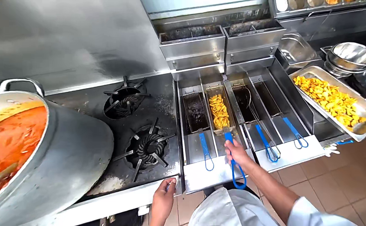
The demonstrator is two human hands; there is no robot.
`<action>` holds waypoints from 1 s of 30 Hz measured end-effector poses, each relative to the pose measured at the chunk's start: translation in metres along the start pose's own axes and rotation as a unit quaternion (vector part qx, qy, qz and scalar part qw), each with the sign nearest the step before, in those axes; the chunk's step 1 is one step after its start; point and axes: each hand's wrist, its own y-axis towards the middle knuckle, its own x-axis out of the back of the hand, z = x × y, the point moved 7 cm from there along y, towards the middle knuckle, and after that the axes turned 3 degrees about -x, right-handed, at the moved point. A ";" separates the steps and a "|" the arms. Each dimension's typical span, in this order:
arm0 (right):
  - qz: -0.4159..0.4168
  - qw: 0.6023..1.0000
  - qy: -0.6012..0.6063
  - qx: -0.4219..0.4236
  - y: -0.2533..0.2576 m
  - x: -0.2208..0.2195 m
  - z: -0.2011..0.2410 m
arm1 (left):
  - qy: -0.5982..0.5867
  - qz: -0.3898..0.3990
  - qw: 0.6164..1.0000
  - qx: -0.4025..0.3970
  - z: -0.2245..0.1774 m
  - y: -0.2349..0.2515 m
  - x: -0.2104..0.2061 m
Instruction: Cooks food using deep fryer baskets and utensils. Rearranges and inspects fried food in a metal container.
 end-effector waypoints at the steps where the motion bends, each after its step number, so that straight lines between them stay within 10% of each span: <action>1: 0.004 1.000 -0.006 0.003 -0.008 -0.001 -0.002 | -0.001 -0.001 1.000 -0.006 -0.004 0.003 0.000; 30: 0.008 1.000 -0.008 0.028 0.025 -0.001 0.035 | -0.054 0.005 0.999 -0.009 0.012 0.002 0.000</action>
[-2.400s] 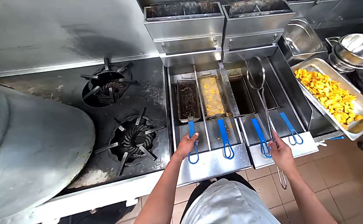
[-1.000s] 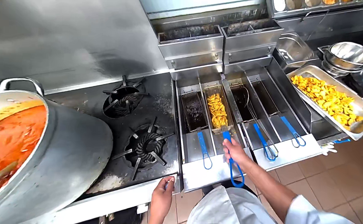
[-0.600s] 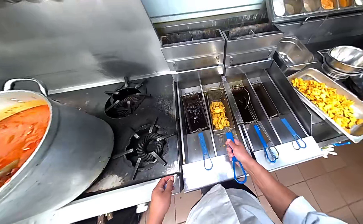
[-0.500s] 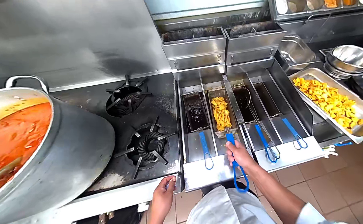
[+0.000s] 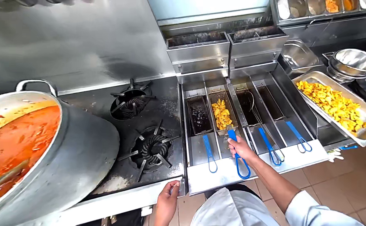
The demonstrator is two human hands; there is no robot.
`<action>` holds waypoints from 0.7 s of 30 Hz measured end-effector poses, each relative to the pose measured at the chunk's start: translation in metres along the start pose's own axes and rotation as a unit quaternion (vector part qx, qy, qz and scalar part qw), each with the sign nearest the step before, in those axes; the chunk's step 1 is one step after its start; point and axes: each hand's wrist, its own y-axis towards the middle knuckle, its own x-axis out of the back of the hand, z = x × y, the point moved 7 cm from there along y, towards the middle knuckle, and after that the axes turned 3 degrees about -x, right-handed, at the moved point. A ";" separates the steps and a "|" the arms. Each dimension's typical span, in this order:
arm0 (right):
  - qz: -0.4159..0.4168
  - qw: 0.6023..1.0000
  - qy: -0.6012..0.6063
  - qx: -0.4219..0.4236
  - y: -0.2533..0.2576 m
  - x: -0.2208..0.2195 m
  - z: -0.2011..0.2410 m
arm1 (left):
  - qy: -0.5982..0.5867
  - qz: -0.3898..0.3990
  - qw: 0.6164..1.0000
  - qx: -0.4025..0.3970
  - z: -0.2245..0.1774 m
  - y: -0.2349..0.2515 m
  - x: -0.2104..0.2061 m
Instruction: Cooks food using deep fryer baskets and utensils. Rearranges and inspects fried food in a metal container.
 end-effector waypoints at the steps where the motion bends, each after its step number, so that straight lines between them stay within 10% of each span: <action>1: -0.003 1.000 0.009 0.004 0.000 -0.002 0.012 | 0.000 0.000 1.000 -0.001 -0.002 -0.001 0.002; 8: -0.012 0.998 0.009 0.053 -0.002 -0.017 0.100 | -0.003 -0.003 1.000 0.013 0.002 -0.005 0.009; 21: 0.082 0.983 0.163 0.021 0.004 -0.013 0.109 | -0.016 0.009 1.000 -0.005 0.008 -0.011 0.002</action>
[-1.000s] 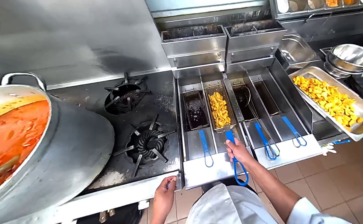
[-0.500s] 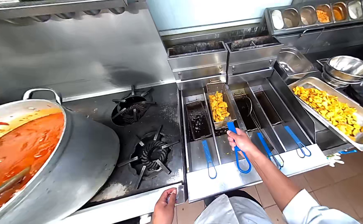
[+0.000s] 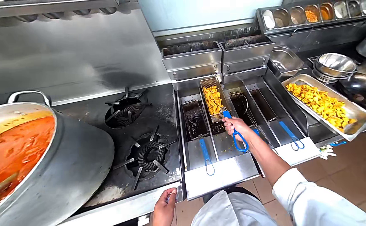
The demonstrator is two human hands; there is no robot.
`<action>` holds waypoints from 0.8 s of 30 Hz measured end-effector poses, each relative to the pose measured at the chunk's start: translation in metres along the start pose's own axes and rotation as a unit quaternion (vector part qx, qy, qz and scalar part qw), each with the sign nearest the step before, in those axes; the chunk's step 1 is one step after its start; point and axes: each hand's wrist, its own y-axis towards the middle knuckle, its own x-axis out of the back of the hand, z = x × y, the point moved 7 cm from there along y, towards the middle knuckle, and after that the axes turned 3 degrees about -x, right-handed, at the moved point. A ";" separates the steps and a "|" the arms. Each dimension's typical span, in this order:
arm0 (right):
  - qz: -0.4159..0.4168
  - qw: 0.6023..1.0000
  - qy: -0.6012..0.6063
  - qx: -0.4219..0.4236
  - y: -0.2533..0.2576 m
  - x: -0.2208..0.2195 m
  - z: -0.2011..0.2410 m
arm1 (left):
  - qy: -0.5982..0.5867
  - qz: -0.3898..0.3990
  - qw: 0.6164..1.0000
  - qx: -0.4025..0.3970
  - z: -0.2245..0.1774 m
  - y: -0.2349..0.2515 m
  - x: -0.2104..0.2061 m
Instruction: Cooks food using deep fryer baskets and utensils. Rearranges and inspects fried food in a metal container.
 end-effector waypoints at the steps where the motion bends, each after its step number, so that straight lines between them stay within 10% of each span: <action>1: 0.008 1.000 -0.006 0.014 -0.012 -0.008 0.016 | 0.001 0.003 1.000 0.002 0.000 -0.001 0.000; 8: 0.009 0.997 -0.036 0.071 -0.100 0.011 0.004 | -0.023 -0.018 0.999 0.019 0.011 -0.007 0.013; 24: -0.028 0.995 0.089 0.042 -0.091 0.054 -0.018 | -0.015 0.041 0.999 -0.003 -0.004 0.004 -0.008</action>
